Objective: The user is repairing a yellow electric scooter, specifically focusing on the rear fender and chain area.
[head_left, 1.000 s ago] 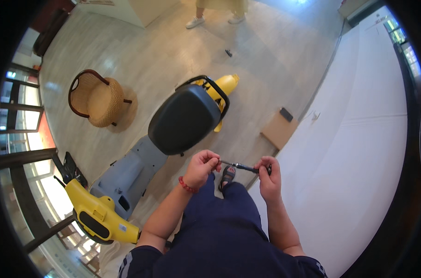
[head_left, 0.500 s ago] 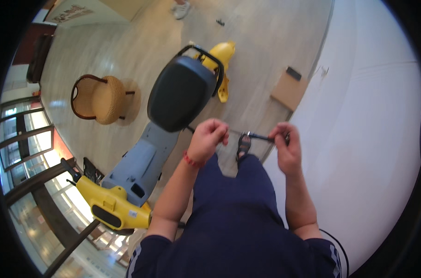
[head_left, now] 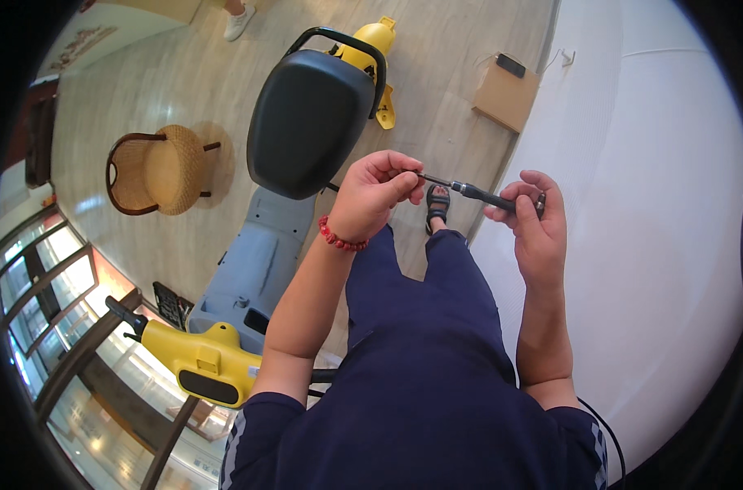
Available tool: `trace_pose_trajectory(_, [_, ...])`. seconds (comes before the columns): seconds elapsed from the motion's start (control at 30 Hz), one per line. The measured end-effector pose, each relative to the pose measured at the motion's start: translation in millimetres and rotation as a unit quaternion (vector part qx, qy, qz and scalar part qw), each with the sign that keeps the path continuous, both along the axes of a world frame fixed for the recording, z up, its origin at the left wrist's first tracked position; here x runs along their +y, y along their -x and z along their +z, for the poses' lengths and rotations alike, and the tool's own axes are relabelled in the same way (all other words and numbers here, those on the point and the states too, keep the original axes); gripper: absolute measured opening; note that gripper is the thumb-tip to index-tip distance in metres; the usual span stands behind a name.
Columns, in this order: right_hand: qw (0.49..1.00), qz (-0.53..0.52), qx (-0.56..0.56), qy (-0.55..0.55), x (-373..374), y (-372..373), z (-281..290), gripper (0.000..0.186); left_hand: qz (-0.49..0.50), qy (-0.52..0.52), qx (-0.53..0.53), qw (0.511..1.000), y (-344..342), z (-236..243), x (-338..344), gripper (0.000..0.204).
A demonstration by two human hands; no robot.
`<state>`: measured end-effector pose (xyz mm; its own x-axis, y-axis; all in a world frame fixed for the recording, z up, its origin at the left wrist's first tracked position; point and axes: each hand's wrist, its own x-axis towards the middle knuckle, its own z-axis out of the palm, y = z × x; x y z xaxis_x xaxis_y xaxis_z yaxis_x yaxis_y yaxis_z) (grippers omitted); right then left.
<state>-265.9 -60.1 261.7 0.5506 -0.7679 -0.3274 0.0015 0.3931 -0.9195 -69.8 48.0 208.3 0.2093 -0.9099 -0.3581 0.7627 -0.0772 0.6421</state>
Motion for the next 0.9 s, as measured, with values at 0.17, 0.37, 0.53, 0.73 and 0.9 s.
trace_pose_trajectory(0.17, [0.999,0.042,-0.002,-0.015,-15.7,2.0,-9.4,0.029,0.021,-0.023,-0.013,0.999,0.3,-3.8,-1.2,0.013])
trace_pose_trajectory(0.37, [0.994,0.104,0.027,-0.006,-40.6,19.0,-46.5,0.033,-0.014,-0.027,-0.020,0.999,15.1,-40.2,-10.0,0.011])
trace_pose_trajectory(0.53, [0.983,0.148,0.108,-0.008,-51.4,34.9,-100.6,0.035,-0.058,-0.106,-0.013,0.993,35.7,-111.8,-8.5,0.011])
trace_pose_trajectory(0.73, [0.973,0.202,0.103,-0.046,-60.3,42.2,-194.6,0.039,-0.063,-0.179,0.014,0.982,40.2,-206.0,-15.4,0.011])
trace_pose_trajectory(0.9, [0.969,0.199,0.122,-0.083,-76.6,18.8,-306.8,0.025,-0.019,-0.194,0.030,0.980,22.2,-300.1,-21.7,0.011])
